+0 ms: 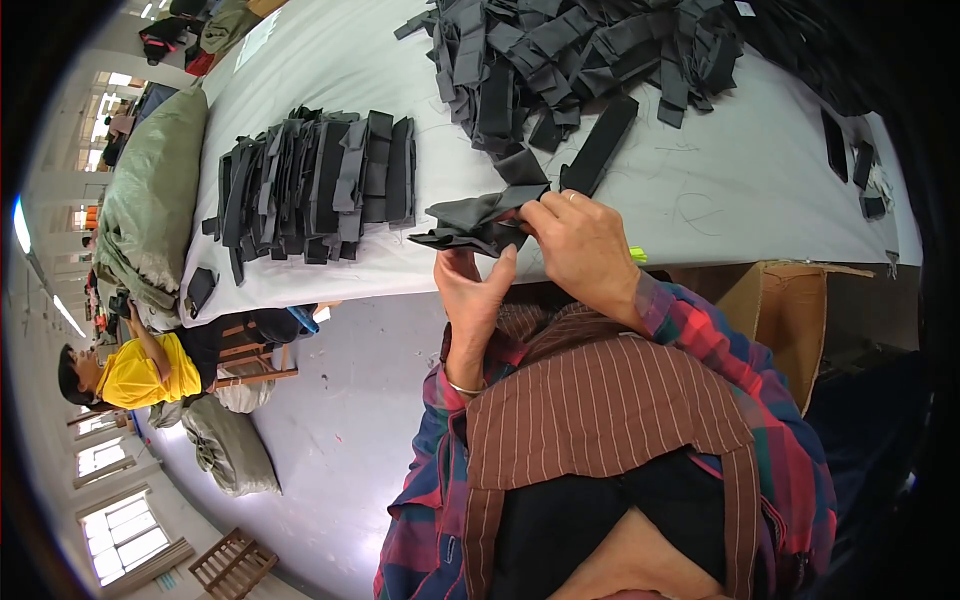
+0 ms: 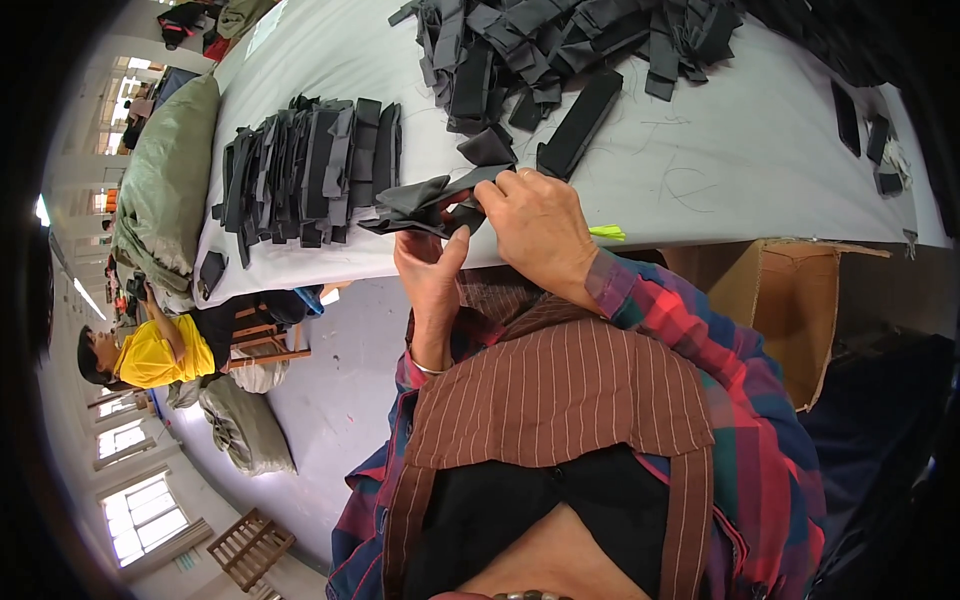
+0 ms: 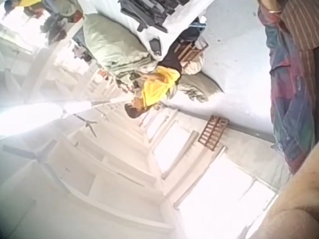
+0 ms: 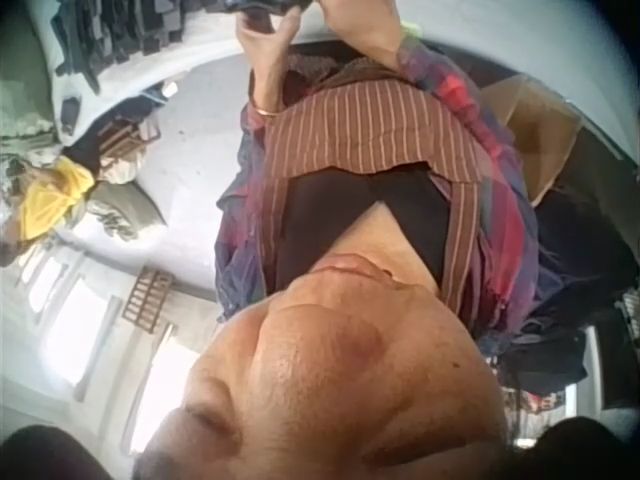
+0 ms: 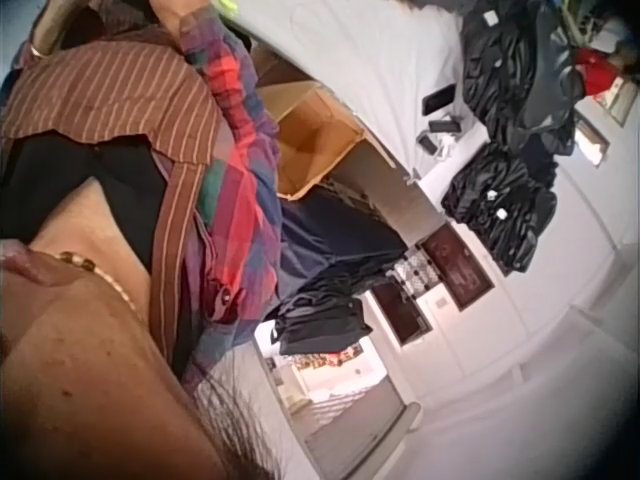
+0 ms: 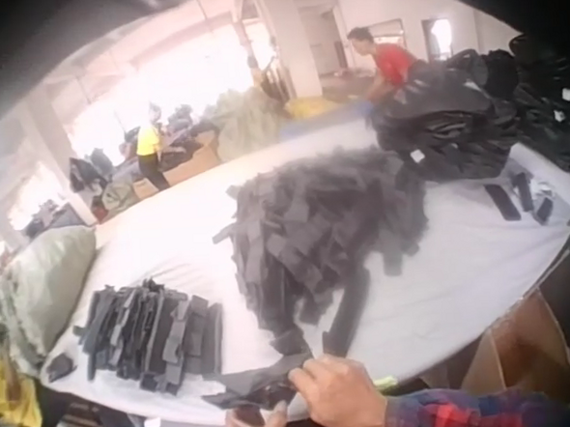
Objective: Trimming excess threads from black fabric strips using snips.
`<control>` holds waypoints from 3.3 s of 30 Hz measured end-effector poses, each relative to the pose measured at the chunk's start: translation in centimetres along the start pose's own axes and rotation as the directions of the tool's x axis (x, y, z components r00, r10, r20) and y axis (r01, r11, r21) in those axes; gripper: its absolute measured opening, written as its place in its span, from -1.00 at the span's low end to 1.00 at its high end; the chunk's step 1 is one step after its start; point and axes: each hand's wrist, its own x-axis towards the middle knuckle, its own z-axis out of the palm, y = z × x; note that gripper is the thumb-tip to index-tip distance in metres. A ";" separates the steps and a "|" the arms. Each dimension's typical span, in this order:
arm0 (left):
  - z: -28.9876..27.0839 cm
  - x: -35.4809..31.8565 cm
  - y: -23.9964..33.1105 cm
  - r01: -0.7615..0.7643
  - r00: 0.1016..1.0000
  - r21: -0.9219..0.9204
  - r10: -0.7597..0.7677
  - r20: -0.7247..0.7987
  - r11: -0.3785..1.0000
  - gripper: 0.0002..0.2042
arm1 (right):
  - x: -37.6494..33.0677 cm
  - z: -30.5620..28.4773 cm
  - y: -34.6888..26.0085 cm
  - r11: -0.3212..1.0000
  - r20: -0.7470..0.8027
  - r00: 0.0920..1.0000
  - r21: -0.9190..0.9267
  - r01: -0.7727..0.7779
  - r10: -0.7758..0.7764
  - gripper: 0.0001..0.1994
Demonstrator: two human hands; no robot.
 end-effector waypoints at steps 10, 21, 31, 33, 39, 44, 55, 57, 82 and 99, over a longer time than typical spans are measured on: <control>-0.3 1.0 2.8 0.118 0.989 -0.104 -0.108 0.101 0.988 -0.64 | -0.8 -1.6 1.9 0.945 0.017 0.997 0.316 -0.081 0.080 -0.88; -1.0 1.2 1.1 0.341 0.932 -0.168 -0.310 0.189 0.925 -0.51 | -1.4 -2.1 2.3 0.661 0.161 0.953 0.690 -0.295 0.257 -0.78; -0.1 0.4 1.2 0.361 0.907 -0.137 -0.314 0.280 0.922 -0.37 | -0.2 -0.2 3.5 0.972 -0.121 0.991 0.219 0.085 -0.059 -0.84; 0.1 0.2 1.2 0.358 0.910 -0.134 -0.313 0.272 0.924 -0.39 | -0.1 -0.2 3.6 0.975 -0.120 0.992 0.212 0.071 -0.046 -0.84; 0.0 0.3 0.9 0.350 0.899 -0.067 -0.315 0.304 0.934 -0.41 | 0.8 -0.4 3.0 0.972 -0.151 0.985 0.209 0.111 -0.080 -0.84; -0.4 0.0 0.7 0.301 0.905 0.055 -0.303 0.297 0.952 -0.41 | 1.3 -1.0 3.5 0.978 -0.142 0.987 0.178 0.105 -0.080 -0.83; -0.8 0.2 -1.2 -0.134 0.979 0.531 0.027 0.204 0.837 -0.52 | 1.5 -1.9 3.7 0.977 -0.038 0.977 -0.040 0.210 -0.211 -0.81; -0.6 0.1 -0.3 -0.124 0.980 0.644 -0.007 0.197 0.755 -0.52 | 1.5 -2.1 3.7 0.974 0.004 0.976 -0.058 0.217 -0.217 -0.77; -0.8 0.2 0.5 -0.131 0.991 0.551 0.092 0.099 0.824 -0.71 | -1.3 -1.6 1.7 0.767 0.182 0.954 0.567 -0.299 0.237 -0.74; -2.2 1.1 -0.1 0.219 0.967 -0.051 -0.209 0.142 0.974 -0.89 | -1.7 -1.0 1.1 0.736 0.246 0.969 0.657 -0.164 -0.004 -0.65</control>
